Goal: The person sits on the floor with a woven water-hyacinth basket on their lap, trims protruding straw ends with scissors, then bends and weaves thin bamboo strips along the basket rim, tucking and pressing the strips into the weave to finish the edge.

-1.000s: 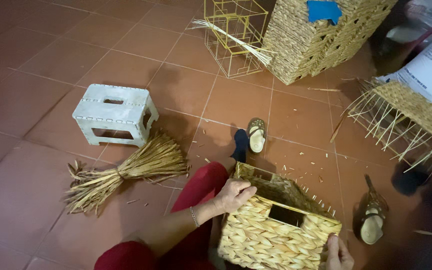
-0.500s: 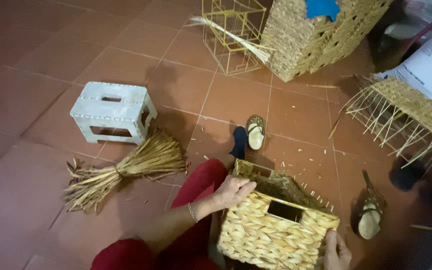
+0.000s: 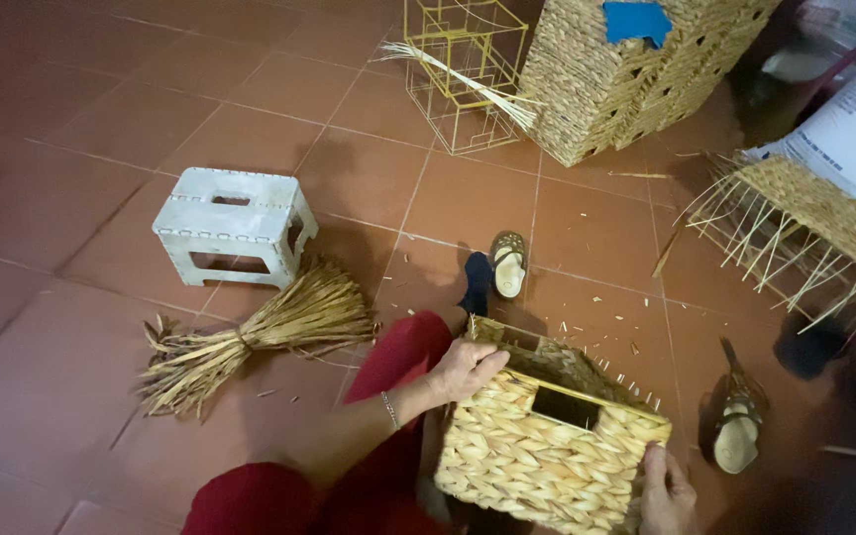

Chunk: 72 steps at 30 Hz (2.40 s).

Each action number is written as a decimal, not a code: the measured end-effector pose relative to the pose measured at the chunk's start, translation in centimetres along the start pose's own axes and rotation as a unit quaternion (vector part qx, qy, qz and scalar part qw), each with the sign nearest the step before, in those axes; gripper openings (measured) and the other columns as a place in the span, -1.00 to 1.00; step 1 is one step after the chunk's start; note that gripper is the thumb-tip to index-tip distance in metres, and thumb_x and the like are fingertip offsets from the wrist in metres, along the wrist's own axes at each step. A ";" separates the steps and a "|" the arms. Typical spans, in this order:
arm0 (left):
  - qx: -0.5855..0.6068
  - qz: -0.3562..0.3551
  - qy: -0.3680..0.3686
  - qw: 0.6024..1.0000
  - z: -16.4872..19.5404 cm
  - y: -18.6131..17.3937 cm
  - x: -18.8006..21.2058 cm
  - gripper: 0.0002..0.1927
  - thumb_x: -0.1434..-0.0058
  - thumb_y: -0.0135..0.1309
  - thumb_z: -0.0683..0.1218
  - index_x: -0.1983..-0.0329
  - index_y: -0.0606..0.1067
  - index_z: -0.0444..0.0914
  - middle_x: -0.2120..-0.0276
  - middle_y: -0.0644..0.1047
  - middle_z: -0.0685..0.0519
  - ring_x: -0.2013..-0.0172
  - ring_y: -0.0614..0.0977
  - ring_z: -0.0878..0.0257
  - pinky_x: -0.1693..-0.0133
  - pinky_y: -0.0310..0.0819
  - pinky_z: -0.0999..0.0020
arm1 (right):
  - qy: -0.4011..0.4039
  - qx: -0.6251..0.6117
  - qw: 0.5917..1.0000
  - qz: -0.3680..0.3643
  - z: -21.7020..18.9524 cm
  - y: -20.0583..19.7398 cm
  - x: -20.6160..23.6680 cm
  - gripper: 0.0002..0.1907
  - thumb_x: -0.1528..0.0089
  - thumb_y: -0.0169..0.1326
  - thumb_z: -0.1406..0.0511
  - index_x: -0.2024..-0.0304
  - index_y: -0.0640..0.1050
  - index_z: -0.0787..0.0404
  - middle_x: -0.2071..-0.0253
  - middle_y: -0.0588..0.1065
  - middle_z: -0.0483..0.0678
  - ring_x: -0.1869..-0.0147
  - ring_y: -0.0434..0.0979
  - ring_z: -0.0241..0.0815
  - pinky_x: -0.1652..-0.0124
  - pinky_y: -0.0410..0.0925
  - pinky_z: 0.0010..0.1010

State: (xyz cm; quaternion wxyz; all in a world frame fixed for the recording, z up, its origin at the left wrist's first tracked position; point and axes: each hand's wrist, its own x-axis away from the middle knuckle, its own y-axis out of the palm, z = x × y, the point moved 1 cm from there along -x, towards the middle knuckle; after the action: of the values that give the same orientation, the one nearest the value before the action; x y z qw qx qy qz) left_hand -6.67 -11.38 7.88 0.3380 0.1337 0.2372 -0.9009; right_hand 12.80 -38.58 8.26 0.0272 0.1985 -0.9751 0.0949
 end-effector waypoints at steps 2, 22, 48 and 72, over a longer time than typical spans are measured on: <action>0.002 -0.003 -0.042 0.999 0.5 0.0 -0.1 -0.63 -0.38 0.03 -0.01 0.47 0.43 -0.36 0.56 0.45 -0.21 0.54 0.52 -0.14 0.43 0.40 0.10 | -0.021 0.026 0.999 0.003 -0.2 -0.1 0.3 -0.64 -0.42 0.05 0.11 0.06 0.62 0.29 0.41 0.45 -0.19 0.40 0.31 -0.44 0.42 0.20 -0.55; -0.029 0.008 -0.058 0.998 4.2 -0.4 0.2 -0.56 -0.40 0.00 0.03 0.53 0.42 -0.35 0.67 0.35 -0.09 0.60 0.34 0.32 0.52 0.29 0.19 | -0.005 -0.033 0.999 -0.008 -0.5 -0.6 1.3 -0.61 -0.37 0.10 0.11 0.08 0.66 0.33 0.47 0.47 -0.21 0.47 0.28 -0.43 0.49 0.16 -0.54; -0.131 -0.064 0.116 0.982 5.3 -1.6 -2.1 -0.88 -0.43 0.10 -0.13 0.07 0.58 -0.25 0.06 0.61 -0.02 0.02 0.54 0.11 -0.09 0.36 0.18 | -0.089 -0.004 0.995 -0.040 3.6 -2.0 -0.7 -0.64 -0.43 0.08 0.15 -0.07 0.61 0.32 0.21 0.53 -0.25 0.16 0.43 -0.44 0.11 0.34 -0.55; -0.123 -0.195 0.004 0.973 -3.8 0.0 -5.9 -0.77 -0.54 0.13 -0.09 0.11 0.60 -0.38 0.28 0.58 0.05 0.28 0.53 0.35 0.11 0.46 0.37 | -0.201 -0.067 0.947 0.243 1.9 -4.6 3.4 -0.81 -0.40 0.12 0.31 -0.02 0.64 0.23 0.06 0.59 -0.14 0.02 0.59 -0.35 0.05 0.49 -0.48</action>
State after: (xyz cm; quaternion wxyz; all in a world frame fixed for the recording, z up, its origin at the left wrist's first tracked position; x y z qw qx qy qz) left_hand -2.02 -6.19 7.00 0.1687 0.0454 0.3689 -0.9129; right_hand 11.48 -44.43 7.48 -0.1796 -0.0317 -0.9832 -0.0088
